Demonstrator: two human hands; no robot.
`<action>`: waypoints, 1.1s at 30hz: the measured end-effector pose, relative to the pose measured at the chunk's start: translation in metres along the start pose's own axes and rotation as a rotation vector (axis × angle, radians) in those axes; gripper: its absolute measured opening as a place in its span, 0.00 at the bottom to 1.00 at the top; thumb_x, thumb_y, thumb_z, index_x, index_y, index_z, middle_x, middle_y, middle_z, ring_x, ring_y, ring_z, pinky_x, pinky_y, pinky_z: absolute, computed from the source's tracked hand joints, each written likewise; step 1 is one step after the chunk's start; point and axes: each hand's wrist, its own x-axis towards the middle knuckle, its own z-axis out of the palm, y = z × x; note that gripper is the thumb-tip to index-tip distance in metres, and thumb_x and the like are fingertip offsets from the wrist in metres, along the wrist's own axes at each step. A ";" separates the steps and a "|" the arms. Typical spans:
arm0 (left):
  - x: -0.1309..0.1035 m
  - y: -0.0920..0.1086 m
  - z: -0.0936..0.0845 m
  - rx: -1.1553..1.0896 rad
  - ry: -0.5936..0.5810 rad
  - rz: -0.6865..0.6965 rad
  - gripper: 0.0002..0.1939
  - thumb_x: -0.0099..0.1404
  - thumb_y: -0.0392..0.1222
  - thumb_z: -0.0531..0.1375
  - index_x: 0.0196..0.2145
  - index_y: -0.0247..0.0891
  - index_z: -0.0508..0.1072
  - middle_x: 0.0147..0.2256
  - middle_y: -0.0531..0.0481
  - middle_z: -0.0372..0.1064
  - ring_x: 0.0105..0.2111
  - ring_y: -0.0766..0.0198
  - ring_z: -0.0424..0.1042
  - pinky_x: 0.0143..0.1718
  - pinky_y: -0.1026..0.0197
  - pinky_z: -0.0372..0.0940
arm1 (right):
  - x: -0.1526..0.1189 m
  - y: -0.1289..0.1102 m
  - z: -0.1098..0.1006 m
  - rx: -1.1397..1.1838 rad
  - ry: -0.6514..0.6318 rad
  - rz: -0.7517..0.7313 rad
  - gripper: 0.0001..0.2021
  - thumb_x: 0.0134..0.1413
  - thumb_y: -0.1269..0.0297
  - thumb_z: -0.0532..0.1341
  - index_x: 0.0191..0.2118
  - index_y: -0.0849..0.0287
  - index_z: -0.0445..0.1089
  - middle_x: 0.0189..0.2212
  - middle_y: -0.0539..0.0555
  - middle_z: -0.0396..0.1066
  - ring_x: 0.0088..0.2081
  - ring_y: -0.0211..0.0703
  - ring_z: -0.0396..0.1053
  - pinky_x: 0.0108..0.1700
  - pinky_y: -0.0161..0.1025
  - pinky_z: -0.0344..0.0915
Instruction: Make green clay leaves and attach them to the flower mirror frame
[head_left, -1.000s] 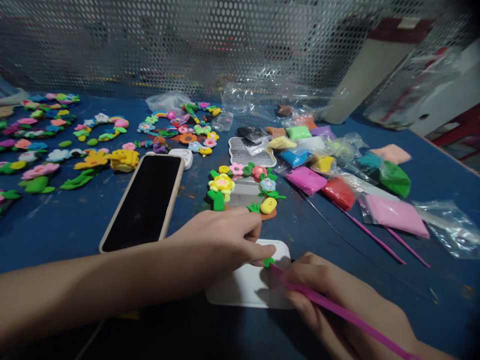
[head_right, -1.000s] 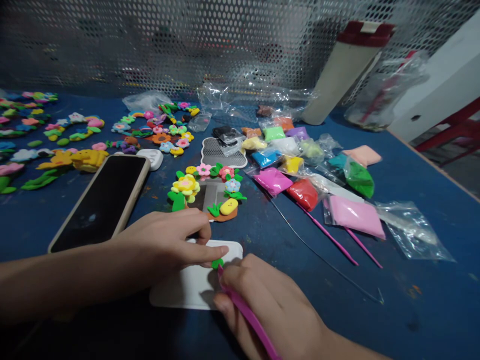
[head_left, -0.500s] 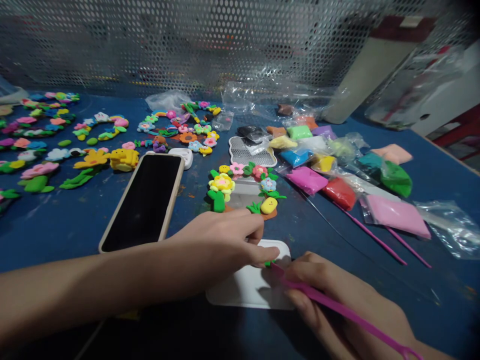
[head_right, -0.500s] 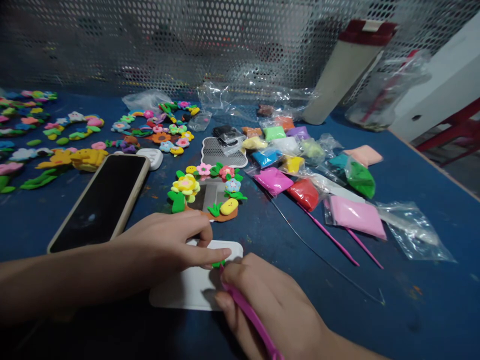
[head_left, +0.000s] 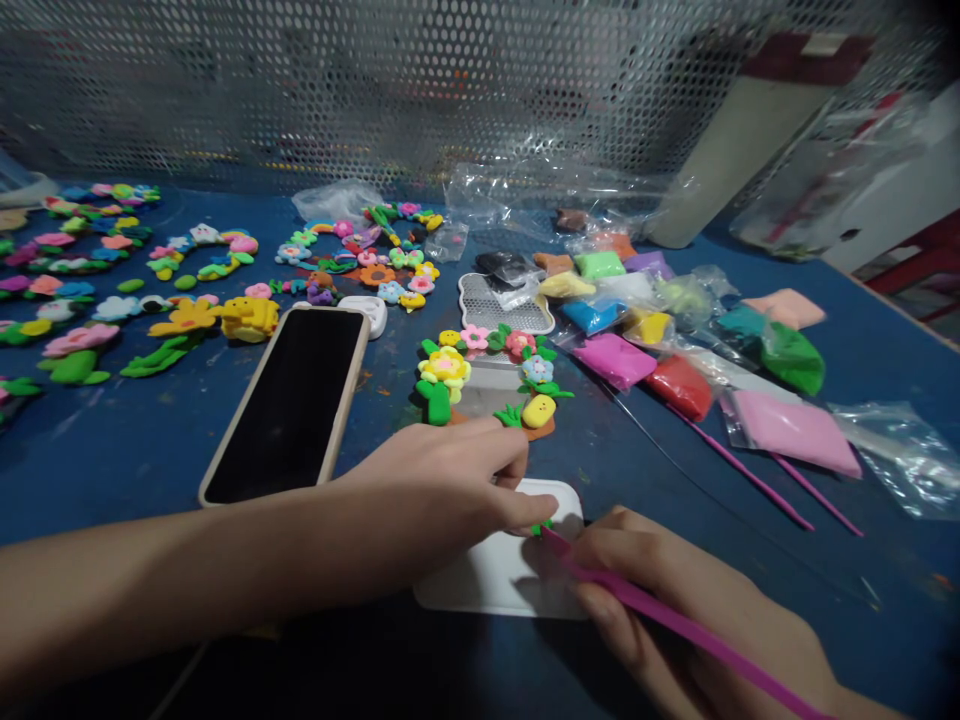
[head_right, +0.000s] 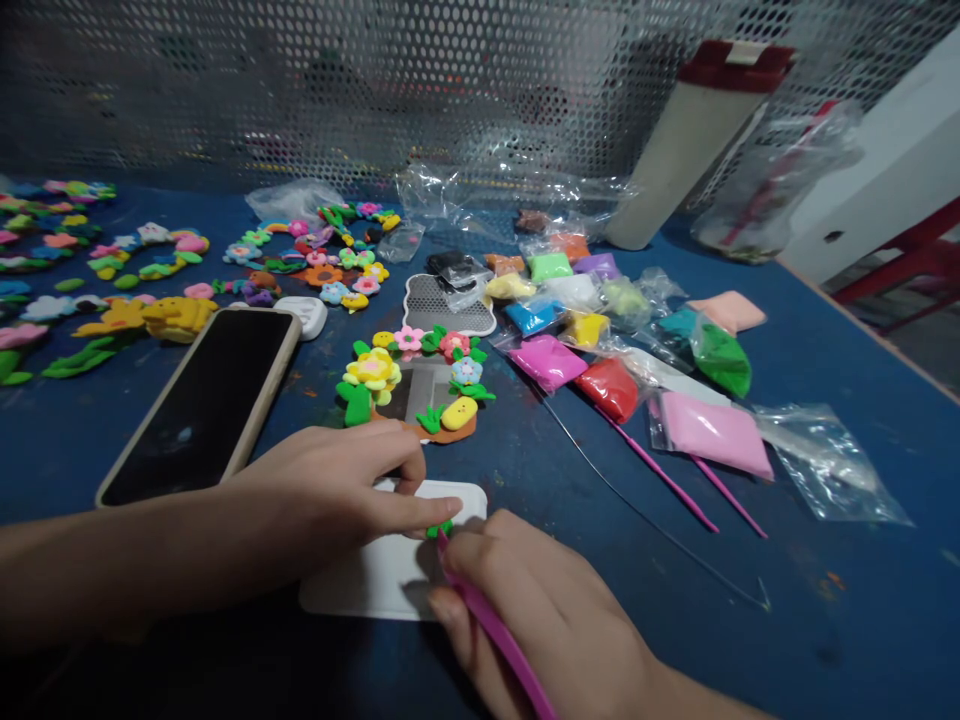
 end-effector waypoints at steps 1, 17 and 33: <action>0.000 0.000 0.000 0.005 -0.002 -0.003 0.17 0.62 0.56 0.55 0.25 0.41 0.65 0.23 0.59 0.58 0.24 0.68 0.58 0.24 0.63 0.47 | -0.001 0.001 0.000 0.008 -0.012 0.005 0.07 0.61 0.70 0.51 0.37 0.58 0.66 0.23 0.50 0.71 0.23 0.36 0.70 0.25 0.30 0.67; 0.001 -0.002 0.002 0.044 0.034 0.071 0.16 0.63 0.52 0.56 0.24 0.39 0.63 0.23 0.59 0.56 0.22 0.70 0.56 0.23 0.63 0.45 | 0.001 -0.001 -0.005 -0.109 0.039 -0.099 0.09 0.58 0.71 0.52 0.35 0.60 0.69 0.22 0.54 0.74 0.22 0.38 0.74 0.21 0.26 0.69; 0.001 -0.001 0.002 0.097 0.028 0.112 0.17 0.65 0.53 0.54 0.25 0.39 0.63 0.23 0.59 0.55 0.22 0.70 0.55 0.22 0.64 0.45 | 0.003 -0.003 -0.002 -0.028 -0.005 -0.085 0.08 0.56 0.73 0.53 0.36 0.59 0.69 0.24 0.52 0.74 0.25 0.37 0.73 0.25 0.28 0.70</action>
